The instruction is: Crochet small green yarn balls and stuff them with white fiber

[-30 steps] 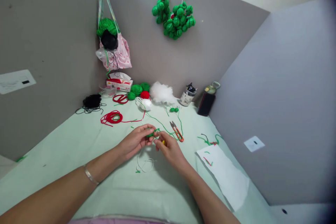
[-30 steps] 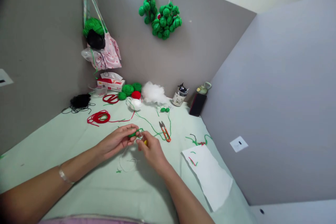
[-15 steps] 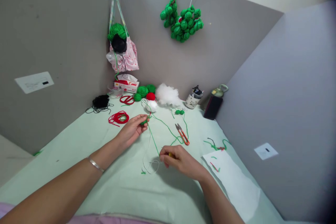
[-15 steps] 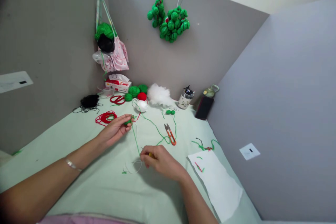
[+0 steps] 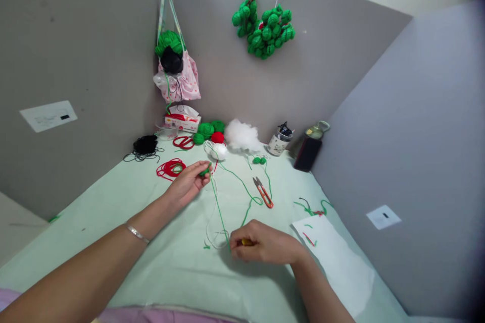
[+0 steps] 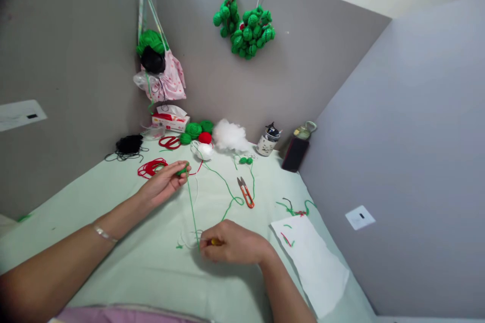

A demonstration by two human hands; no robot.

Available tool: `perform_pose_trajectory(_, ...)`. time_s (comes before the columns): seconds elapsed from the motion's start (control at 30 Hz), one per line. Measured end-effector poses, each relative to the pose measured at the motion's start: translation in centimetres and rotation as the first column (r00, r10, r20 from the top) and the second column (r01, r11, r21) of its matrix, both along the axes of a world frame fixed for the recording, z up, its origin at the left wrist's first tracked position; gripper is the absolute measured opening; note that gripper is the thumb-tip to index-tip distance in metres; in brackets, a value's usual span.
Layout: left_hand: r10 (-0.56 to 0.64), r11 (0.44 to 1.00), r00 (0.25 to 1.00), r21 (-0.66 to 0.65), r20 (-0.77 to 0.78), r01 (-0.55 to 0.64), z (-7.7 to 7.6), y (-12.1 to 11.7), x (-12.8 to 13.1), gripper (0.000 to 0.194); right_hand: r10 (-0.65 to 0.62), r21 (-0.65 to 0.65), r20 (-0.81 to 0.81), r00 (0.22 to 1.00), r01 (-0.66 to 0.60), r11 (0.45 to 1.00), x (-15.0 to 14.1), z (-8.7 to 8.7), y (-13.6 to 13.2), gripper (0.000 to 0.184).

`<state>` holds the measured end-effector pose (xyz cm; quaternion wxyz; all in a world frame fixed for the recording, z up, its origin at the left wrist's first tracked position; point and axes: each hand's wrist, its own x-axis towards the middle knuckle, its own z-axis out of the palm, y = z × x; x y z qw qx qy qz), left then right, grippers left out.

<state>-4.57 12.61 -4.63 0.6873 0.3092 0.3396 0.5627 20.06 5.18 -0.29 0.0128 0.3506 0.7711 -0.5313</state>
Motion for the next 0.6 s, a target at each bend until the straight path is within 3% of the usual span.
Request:
perform_pose_trajectory(0.1, -0.009, 1.0, 1.0, -0.001, 0.011, 0.009, 0.1, 0.0, 0.0, 0.035, 0.01, -0.019, -0.016, 1.0, -0.01, 1.0, 0.2, 0.0, 0.0, 0.01)
perform_pose_trajectory(0.23, -0.057, 0.998, 0.998, -0.006, 0.039, 0.058, 0.4, -0.7, 0.6, 0.018, -0.251, 0.035, -0.232, 0.94, 0.266, 0.963, 0.5, 0.1, 0.4, 0.029)
perform_pose_trajectory(0.33, -0.14, 0.99, 0.989, -0.021, 0.055, 0.141, 0.7, -2.0, 1.9, 0.007, -0.372, 0.035, -0.518, 0.77, 0.454, 0.89, 1.0, -0.1, 0.8, 0.044)
perform_pose_trajectory(0.4, -0.215, 0.975, 0.975, -0.035, 0.053, 0.217, 0.9, -3.0, 2.9, 0.009, -0.421, 0.045, -0.594, 0.686, 0.551, 0.834, 1.3, -0.3, 1.1, 0.046)
perform_pose_trajectory(0.47, -0.285, 0.957, 0.957, -0.047, 0.044, 0.287, 1.1, -3.9, 3.7, 0.011, -0.52, 0.042, -0.599, 0.609, 0.673, 0.739, 1.5, -0.6, 1.4, 0.047)
perform_pose_trajectory(0.53, -0.334, 0.94, 0.942, -0.056, 0.037, 0.335, 1.2, -4.4, 4.2, 0.011, -0.621, -0.044, -0.63, 0.467, 0.776, 0.629, 1.6, -0.7, 1.8, 0.049)
perform_pose_trajectory(0.6, -0.358, 0.931, 0.933, -0.059, 0.033, 0.359, 1.4, -4.6, 4.3, 0.011, -0.658, -0.187, -0.694, 0.292, 0.81, 0.556, 1.6, -0.8, 2.2, 0.049)
